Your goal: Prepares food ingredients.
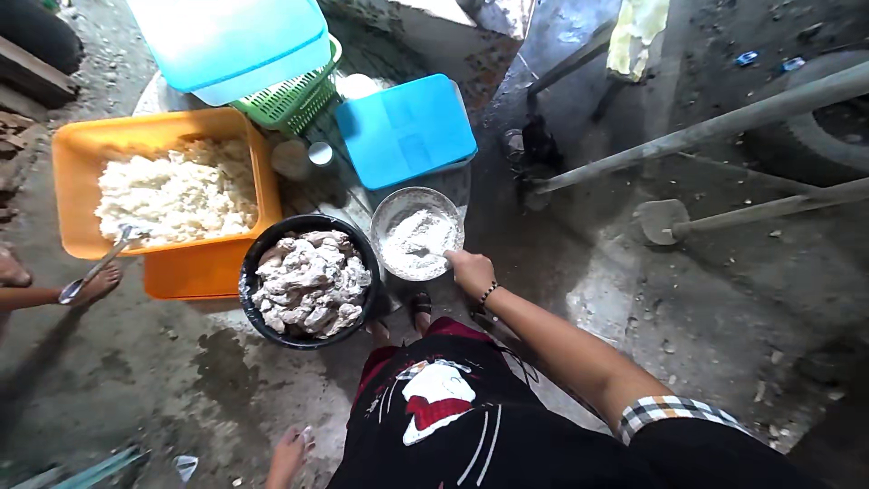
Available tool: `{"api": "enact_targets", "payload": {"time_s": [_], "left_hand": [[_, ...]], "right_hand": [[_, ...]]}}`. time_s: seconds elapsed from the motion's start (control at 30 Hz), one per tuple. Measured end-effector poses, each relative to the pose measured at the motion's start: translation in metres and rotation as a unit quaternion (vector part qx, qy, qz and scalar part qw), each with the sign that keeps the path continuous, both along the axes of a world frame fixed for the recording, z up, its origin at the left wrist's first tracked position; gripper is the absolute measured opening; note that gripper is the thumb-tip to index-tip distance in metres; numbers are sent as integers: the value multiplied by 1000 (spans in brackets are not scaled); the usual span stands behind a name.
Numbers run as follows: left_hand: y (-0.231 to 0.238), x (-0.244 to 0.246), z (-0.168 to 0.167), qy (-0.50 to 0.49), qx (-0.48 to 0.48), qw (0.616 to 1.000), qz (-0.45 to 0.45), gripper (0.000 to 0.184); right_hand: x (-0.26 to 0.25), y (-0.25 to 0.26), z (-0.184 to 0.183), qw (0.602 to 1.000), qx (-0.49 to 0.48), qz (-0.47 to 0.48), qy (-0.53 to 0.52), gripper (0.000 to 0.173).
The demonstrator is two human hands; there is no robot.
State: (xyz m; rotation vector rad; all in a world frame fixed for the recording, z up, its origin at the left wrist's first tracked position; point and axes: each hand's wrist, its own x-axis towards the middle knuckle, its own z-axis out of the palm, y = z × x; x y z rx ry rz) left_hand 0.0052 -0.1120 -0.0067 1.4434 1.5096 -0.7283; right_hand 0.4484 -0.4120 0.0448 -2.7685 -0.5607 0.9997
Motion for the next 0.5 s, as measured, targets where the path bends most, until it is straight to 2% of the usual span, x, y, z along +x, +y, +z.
{"api": "enact_targets", "payload": {"time_s": [0.13,0.27,0.4,0.5], "left_hand": [[-3,3,0,7,-6,1000,-4,33],[-8,2,1,5,-8,1000,-12,33],[-16,6,8,13,-9,1000,-27,32],[-21,3,10,3,-7,1000,-15,31]], "right_hand": [[38,2,-8,996,41,2,-82,38],[59,6,-7,992,47,-13,-116,39],[32,-2,-20,991,69,-15,-112,34],[3,-9,-11,994,70,8,-88,31]]}}
